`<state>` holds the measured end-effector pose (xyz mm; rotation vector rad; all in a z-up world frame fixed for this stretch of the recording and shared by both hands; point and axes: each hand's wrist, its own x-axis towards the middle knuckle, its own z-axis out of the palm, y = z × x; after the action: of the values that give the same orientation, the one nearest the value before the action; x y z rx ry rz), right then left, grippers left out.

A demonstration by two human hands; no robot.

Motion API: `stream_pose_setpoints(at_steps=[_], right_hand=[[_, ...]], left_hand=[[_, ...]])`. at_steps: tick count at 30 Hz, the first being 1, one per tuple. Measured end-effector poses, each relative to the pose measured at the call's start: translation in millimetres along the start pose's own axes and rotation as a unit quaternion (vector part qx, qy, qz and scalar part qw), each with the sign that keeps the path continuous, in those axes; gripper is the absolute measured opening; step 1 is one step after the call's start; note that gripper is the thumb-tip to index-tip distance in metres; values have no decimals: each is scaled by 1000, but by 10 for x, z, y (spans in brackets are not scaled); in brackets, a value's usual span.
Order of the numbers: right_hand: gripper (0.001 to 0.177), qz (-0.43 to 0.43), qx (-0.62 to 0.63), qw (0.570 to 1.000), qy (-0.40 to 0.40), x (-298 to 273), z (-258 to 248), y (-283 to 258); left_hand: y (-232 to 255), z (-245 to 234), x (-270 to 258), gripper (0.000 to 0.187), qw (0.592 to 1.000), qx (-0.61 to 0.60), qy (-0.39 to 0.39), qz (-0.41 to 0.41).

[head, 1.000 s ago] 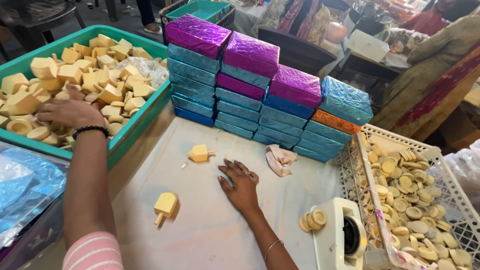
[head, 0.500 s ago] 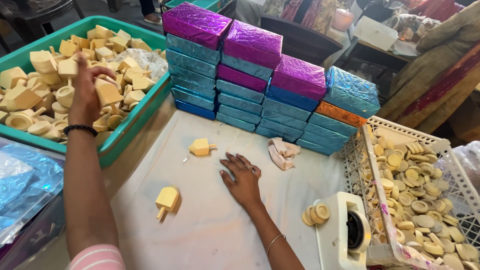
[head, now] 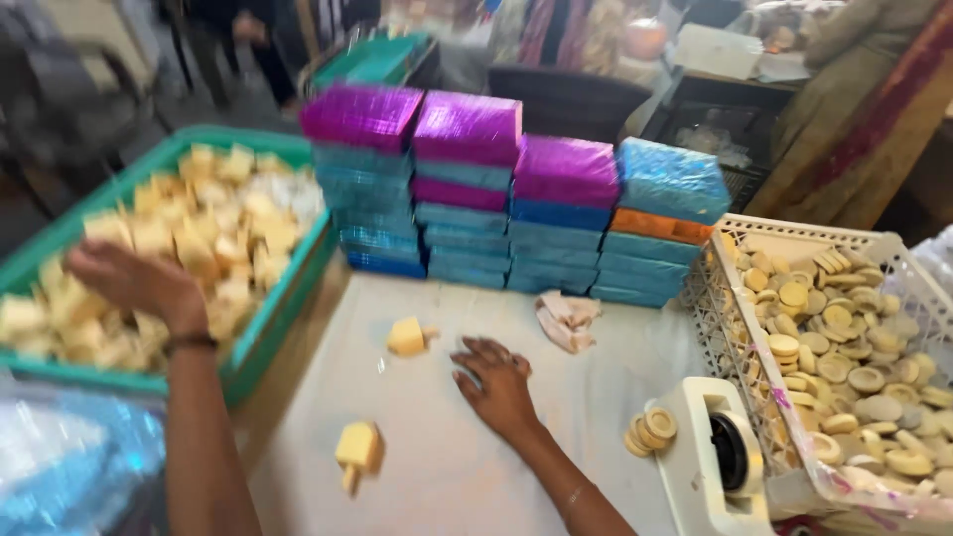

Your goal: The person wraps a small rectangular box in shiny purple foil paper, folding the edges and securing them with tape. They then place the wrapped box on a stack of other wrapped gifts. Finally, the person picks up a small wooden object and wipes it with a cloth.

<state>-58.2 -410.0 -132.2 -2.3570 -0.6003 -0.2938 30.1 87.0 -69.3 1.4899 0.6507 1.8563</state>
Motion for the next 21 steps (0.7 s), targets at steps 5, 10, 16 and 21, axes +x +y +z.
stream_pose_setpoints(at_steps=[5,10,16,21], right_hand=[[32,74,-124,986,83,119,-217,145],[48,185,-210,954,109,142,-257,434],[55,178,-214,954,112,136,12,872],[38,42,64,984,161,-374,-147,940]], left_hand=[[908,-102,-193,28,974,26,-158,161],[540,46,-752,23,842,134,-436,288],[1446,-184,-2049,40,750,71,-537,379],[1358,-334,-2827,46,687,220,-677,149]])
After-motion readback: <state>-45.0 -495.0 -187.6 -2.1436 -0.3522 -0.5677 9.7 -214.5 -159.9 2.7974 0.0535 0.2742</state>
